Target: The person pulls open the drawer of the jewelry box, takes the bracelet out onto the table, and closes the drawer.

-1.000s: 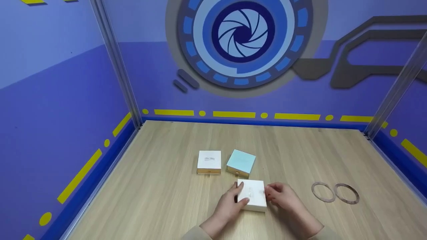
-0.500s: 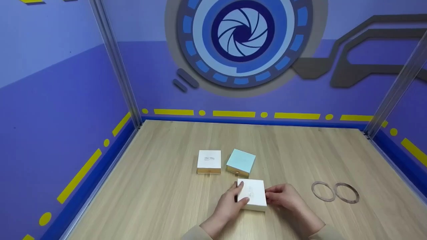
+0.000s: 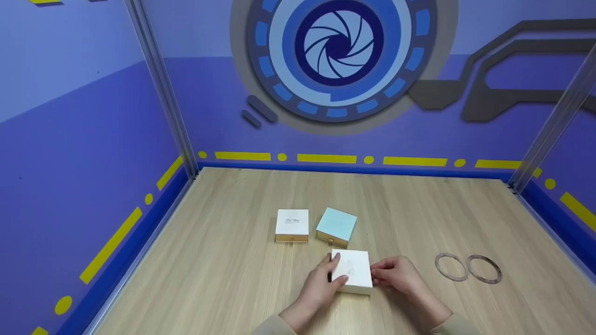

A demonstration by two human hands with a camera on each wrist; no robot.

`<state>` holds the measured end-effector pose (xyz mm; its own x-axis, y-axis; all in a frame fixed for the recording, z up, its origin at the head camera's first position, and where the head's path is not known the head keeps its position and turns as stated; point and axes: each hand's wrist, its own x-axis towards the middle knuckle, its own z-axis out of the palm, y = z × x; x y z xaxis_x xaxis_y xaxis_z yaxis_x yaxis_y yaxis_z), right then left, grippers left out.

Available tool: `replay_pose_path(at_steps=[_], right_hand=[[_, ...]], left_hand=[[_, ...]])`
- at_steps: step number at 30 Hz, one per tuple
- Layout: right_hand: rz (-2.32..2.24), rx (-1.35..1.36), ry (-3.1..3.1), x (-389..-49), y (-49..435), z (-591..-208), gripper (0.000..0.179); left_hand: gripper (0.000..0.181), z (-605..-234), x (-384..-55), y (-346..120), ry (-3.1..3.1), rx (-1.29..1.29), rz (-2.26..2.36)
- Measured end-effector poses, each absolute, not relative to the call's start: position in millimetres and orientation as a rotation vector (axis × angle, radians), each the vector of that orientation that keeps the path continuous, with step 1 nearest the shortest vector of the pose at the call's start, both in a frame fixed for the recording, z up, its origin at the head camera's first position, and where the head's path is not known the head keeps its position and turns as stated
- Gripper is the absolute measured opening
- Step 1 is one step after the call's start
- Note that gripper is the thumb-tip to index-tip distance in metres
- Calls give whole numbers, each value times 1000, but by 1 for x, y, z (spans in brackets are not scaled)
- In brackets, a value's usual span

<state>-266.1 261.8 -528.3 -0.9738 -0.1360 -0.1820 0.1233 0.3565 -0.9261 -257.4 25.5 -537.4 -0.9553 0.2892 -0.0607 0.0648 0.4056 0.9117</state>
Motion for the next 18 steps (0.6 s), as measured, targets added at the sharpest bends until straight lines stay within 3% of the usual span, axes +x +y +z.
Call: replay_pose_path(at_steps=[18], right_hand=[[-1716,-58,2306,-268,270,-529,18]], left_hand=[[62,-536,-256,25,2480,341,1561]])
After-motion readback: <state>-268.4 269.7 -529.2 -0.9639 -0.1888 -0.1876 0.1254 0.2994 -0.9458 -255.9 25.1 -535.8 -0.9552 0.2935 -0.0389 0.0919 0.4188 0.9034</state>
